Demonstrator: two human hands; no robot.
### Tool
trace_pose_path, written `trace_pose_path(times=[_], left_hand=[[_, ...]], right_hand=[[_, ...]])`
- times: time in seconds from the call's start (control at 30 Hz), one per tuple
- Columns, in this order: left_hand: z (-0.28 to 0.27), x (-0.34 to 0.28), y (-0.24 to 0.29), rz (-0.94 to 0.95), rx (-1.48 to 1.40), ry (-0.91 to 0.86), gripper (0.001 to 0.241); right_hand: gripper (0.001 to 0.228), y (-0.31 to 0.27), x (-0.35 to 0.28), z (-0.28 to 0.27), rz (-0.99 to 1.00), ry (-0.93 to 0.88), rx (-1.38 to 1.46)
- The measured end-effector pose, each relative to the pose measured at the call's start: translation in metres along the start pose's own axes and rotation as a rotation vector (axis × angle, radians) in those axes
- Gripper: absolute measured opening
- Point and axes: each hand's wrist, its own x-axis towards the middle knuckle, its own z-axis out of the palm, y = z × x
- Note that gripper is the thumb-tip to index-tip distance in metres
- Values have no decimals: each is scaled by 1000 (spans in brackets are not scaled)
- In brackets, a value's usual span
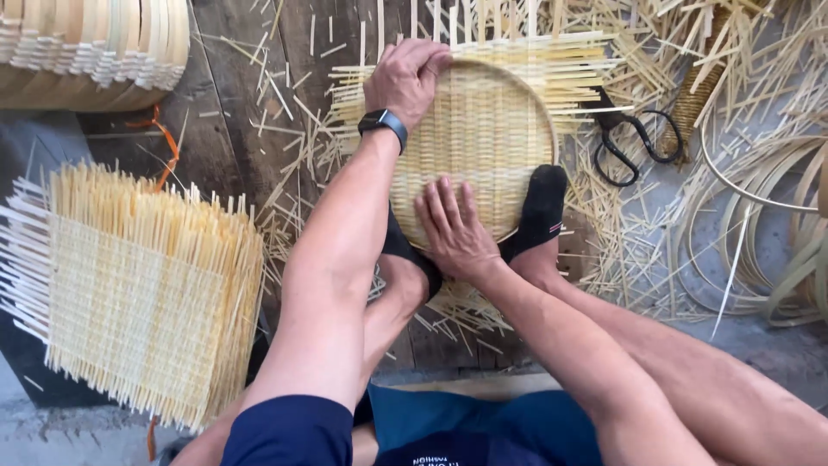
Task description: Weaving a circular bamboo mat and trimming the excess edges with scissors.
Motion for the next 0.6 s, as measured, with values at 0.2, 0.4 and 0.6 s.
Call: trace_pose_path(times=[0.2,0.4,0.6], left_hand=[[-2,5,0,49,16,5,31],[4,13,-11,241,131,1,36],[15,32,-13,-75,189,-309,48]], right_hand=[[53,106,57,2,37,-87,728],[17,182,125,62,134,386,463],[22,185,136,57,393,69,714]])
